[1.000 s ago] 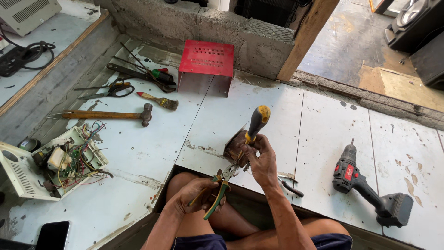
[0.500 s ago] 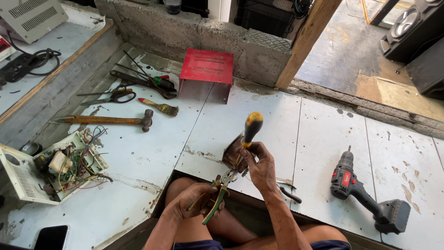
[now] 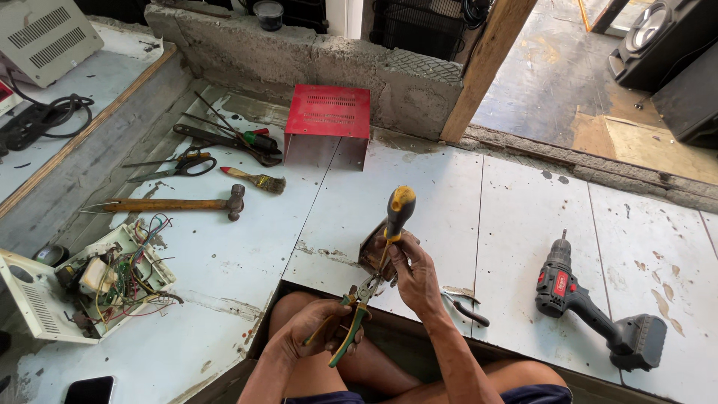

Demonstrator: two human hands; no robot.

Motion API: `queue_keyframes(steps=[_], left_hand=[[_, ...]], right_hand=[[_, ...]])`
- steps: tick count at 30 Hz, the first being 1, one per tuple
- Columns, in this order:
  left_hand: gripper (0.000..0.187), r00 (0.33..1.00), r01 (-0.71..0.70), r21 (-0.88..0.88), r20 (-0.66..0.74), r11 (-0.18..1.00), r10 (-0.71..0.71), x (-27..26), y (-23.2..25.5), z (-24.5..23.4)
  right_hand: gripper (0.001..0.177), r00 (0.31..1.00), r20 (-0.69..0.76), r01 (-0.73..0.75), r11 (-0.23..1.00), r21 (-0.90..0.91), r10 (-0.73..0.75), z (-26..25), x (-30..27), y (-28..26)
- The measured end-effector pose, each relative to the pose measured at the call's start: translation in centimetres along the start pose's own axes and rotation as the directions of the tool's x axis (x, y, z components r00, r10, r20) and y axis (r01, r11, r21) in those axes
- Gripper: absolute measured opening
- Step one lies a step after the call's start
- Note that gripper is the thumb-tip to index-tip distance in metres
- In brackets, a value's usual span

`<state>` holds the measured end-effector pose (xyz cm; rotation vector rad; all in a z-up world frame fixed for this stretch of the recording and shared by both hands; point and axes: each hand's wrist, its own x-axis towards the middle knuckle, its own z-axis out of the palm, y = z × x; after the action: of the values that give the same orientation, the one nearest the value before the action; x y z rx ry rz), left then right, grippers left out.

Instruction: The person sits on the floor and uses pliers and a screwdriver to work on a cylindrical electrical component, likely a motor stator. They manipulate wires and parts of the component while surrounded by various tools on a white table.

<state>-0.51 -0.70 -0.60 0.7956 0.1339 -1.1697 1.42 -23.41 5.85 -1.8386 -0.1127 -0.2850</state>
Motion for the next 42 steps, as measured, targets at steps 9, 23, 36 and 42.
queue_keyframes(steps=[9,23,36,42], left_hand=[[0.043,1.0,0.012,0.019,0.0,1.0,-0.012,-0.1,0.1,0.3],[0.045,1.0,0.005,0.005,0.018,1.0,-0.005,0.2,-0.3,-0.3],[0.043,0.999,0.052,-0.042,0.006,0.998,-0.052,0.7,-0.9,-1.4],[0.042,0.996,0.042,0.037,-0.083,0.998,-0.039,0.7,-0.5,-1.2]], right_hand=[[0.012,0.999,-0.042,0.006,0.999,0.046,-0.004,0.8,0.1,-0.2],[0.028,0.999,-0.034,0.013,1.0,0.006,-0.013,0.5,-0.1,0.8],[0.031,0.995,-0.04,0.091,0.992,0.082,-0.087,1.2,-0.1,0.8],[0.025,0.981,-0.168,-0.071,0.982,0.177,0.102,1.5,0.5,0.0]])
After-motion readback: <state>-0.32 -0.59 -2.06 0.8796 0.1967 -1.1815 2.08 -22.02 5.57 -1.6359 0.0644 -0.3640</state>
